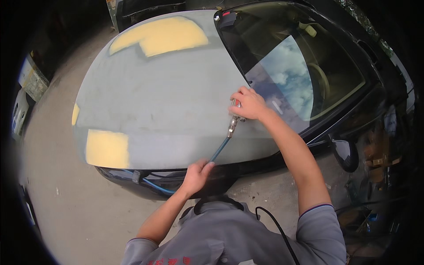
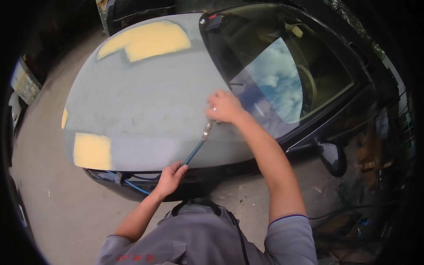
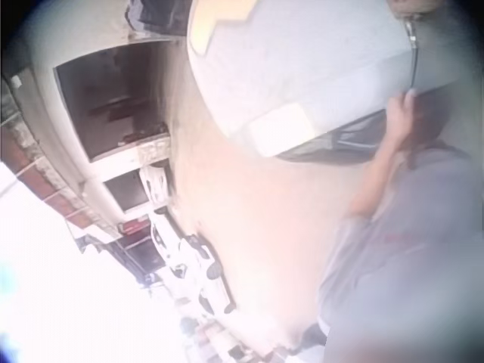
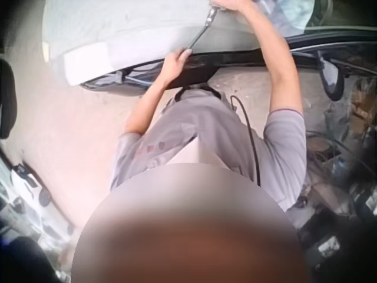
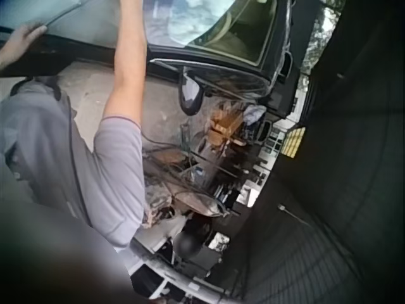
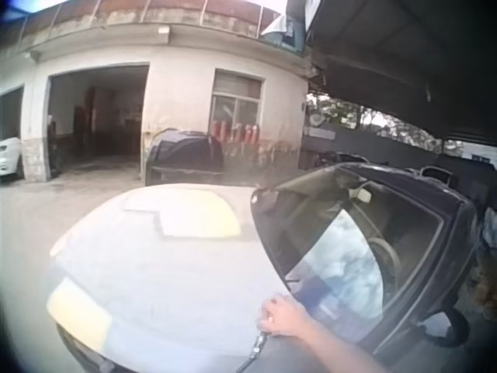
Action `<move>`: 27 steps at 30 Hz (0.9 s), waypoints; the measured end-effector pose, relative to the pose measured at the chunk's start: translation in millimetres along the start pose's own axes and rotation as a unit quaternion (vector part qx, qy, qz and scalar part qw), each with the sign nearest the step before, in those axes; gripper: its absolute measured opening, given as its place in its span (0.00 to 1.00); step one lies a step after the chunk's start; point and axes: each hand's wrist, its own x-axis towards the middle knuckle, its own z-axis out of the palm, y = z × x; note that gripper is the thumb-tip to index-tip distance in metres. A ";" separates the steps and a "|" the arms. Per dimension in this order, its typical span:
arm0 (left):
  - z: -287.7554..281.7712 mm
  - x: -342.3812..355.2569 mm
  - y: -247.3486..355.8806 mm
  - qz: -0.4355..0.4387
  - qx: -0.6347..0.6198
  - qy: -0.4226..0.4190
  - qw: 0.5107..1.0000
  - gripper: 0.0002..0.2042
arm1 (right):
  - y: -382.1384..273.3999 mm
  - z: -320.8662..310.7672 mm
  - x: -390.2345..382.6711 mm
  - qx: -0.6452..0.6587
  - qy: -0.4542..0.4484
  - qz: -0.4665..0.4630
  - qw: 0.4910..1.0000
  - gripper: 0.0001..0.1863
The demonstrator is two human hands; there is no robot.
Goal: The person sands the hood of a black car using a pneumatic sanding tool connected to a hose. They move the tool across the hood surface in systematic passes, covering the area between yellow masking tape. The person briefly switches to a handheld sanding block to work near the windshield edge before resuming with the pneumatic tool.
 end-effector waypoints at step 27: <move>-62.0 -45.5 -47.1 -0.024 0.062 0.210 0.975 0.15 | 77.1 29.8 -66.6 -0.030 0.084 -0.092 0.992 0.31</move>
